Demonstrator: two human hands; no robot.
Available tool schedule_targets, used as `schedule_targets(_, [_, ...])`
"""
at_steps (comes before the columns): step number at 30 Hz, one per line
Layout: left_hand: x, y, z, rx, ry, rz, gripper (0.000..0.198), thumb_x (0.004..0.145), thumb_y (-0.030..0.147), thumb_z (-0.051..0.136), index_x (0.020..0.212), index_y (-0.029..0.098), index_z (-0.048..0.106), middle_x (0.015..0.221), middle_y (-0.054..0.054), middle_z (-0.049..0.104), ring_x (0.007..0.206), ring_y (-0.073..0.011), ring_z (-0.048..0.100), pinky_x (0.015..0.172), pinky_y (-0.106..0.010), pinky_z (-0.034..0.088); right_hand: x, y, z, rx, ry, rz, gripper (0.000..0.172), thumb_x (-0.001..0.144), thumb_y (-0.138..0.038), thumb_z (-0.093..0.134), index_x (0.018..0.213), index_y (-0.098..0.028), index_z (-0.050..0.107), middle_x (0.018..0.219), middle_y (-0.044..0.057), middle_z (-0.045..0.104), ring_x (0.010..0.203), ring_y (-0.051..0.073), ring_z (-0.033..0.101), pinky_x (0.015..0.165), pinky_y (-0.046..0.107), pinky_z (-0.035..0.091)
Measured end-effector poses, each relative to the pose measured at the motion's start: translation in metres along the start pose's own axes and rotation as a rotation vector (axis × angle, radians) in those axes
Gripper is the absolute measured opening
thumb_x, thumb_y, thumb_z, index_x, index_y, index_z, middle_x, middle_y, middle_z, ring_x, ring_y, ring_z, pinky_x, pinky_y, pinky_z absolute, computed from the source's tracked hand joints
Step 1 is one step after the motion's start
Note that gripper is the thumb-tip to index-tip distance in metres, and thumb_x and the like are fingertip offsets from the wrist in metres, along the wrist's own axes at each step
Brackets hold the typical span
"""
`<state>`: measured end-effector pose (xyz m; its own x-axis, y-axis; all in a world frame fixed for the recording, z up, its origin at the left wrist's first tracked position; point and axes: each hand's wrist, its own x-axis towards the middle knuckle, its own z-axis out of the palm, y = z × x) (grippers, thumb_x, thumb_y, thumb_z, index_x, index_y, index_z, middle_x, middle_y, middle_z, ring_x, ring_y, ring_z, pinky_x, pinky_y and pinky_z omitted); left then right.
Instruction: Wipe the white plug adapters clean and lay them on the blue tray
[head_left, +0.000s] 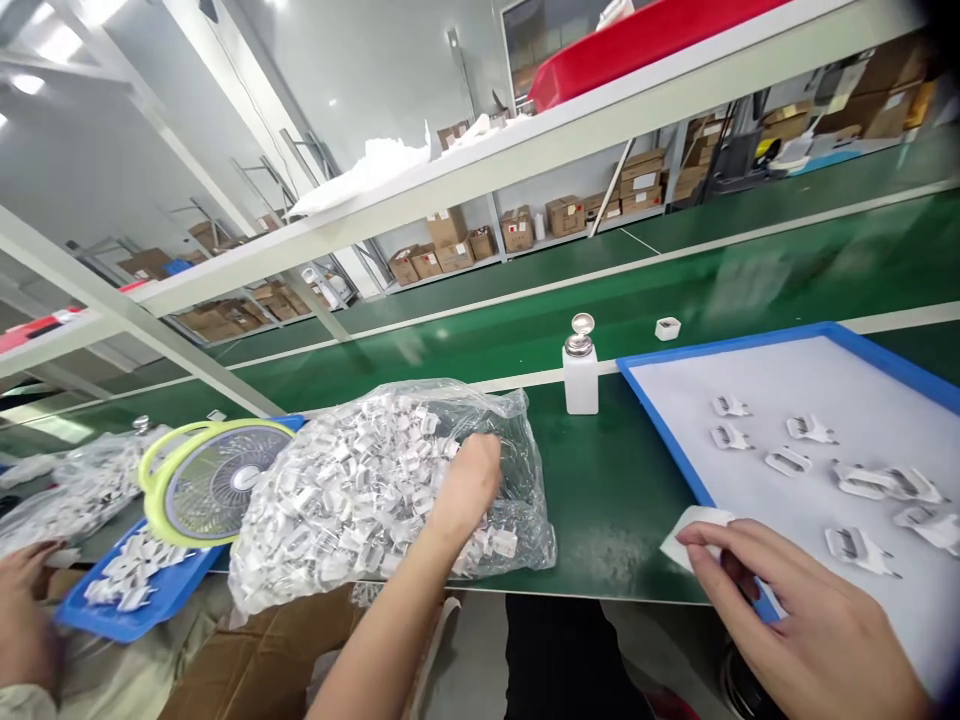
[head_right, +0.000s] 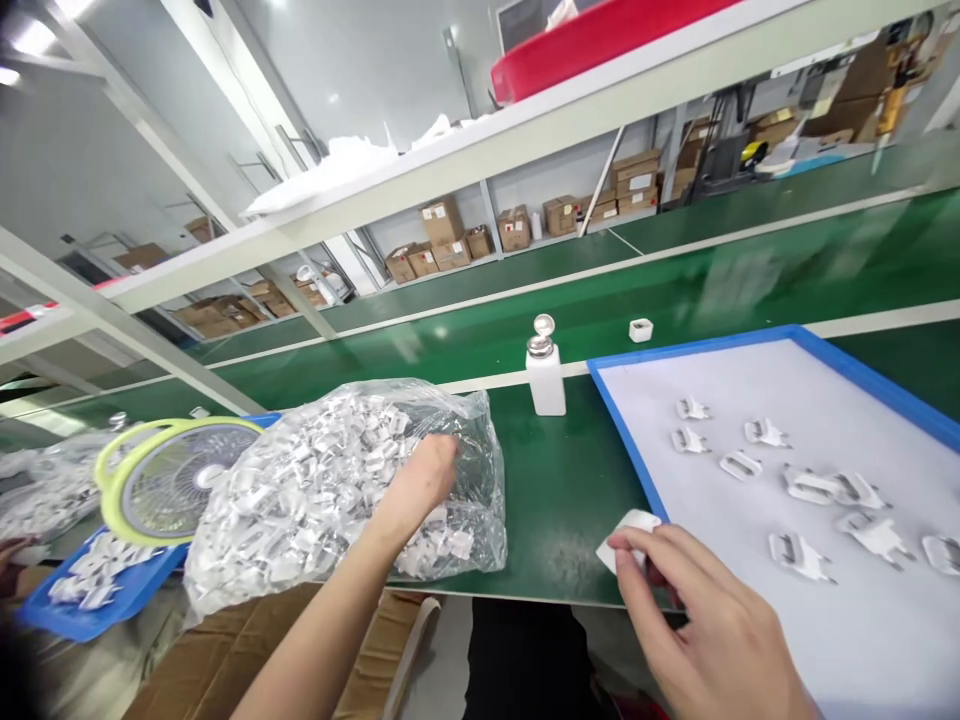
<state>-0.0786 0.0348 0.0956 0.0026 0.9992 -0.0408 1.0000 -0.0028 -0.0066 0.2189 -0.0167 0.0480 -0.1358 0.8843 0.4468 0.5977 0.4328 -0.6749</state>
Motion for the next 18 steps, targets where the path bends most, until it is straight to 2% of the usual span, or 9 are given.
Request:
schedule_targets(2, [0.009, -0.010, 0.010, 0.090, -0.035, -0.059, 0.022, 0.097, 0.020, 0.060, 0.116, 0.011, 0.066, 0.114, -0.014, 0.070, 0.106, -0.0261, 0.068, 0.093, -0.044, 0.056, 0.001, -0.002, 0.008, 0.032, -0.028, 0.010, 0.024, 0.096, -0.046, 0.059, 0.092, -0.026, 0.071, 0.094, 0.003, 0.072, 0.064, 0.013, 0.066, 0.044, 0.016, 0.050])
schedule_targets(5, [0.018, -0.019, 0.020, 0.211, -0.095, -0.152, 0.038, 0.096, 0.037, 0.065, 0.128, 0.017, 0.061, 0.129, -0.010, 0.063, 0.108, -0.0246, 0.066, 0.090, -0.046, 0.058, 0.002, -0.006, 0.025, 0.091, -0.014, 0.085, 0.028, 0.094, -0.050, 0.060, 0.088, -0.027, 0.073, 0.087, 0.001, 0.072, 0.059, 0.012, 0.062, 0.044, 0.016, 0.048])
schedule_targets(10, [0.029, -0.031, 0.026, 0.320, -0.190, -0.195, 0.037, 0.096, 0.036, 0.065, 0.128, 0.016, 0.061, 0.128, -0.011, 0.064, 0.108, -0.0248, 0.066, 0.090, -0.046, 0.058, -0.003, -0.002, 0.053, 0.261, -0.107, 0.228, 0.038, 0.092, -0.060, 0.059, 0.080, -0.028, 0.076, 0.087, 0.001, 0.074, 0.075, 0.016, 0.071, 0.062, 0.017, 0.054])
schedule_targets(15, [0.024, -0.039, 0.030, 0.359, -0.178, -0.170, 0.038, 0.096, 0.036, 0.065, 0.128, 0.017, 0.061, 0.130, -0.011, 0.063, 0.111, -0.0255, 0.065, 0.093, -0.047, 0.057, -0.013, 0.017, 0.065, 0.260, -0.182, 0.374, 0.048, 0.084, -0.070, 0.057, 0.075, -0.028, 0.078, 0.088, 0.002, 0.078, 0.072, 0.020, 0.072, 0.055, 0.020, 0.054])
schedule_targets(17, [0.019, -0.038, 0.034, 0.372, -0.140, -0.197, 0.039, 0.097, 0.028, 0.063, 0.133, 0.015, 0.059, 0.141, -0.016, 0.058, 0.127, -0.0308, 0.058, 0.103, -0.053, 0.051, -0.015, 0.021, 0.065, 0.253, -0.192, 0.381, 0.049, 0.081, -0.071, 0.057, 0.071, -0.028, 0.077, 0.086, 0.003, 0.078, 0.071, 0.021, 0.073, 0.053, 0.021, 0.054])
schedule_targets(18, [0.017, -0.038, 0.036, 0.379, -0.117, -0.223, 0.041, 0.097, 0.021, 0.061, 0.137, 0.012, 0.058, 0.148, -0.020, 0.052, 0.137, -0.0351, 0.050, 0.108, -0.058, 0.046, -0.015, 0.022, 0.065, 0.252, -0.197, 0.380, 0.049, 0.079, -0.072, 0.058, 0.069, -0.028, 0.077, 0.086, 0.004, 0.079, 0.070, 0.021, 0.074, 0.052, 0.020, 0.054])
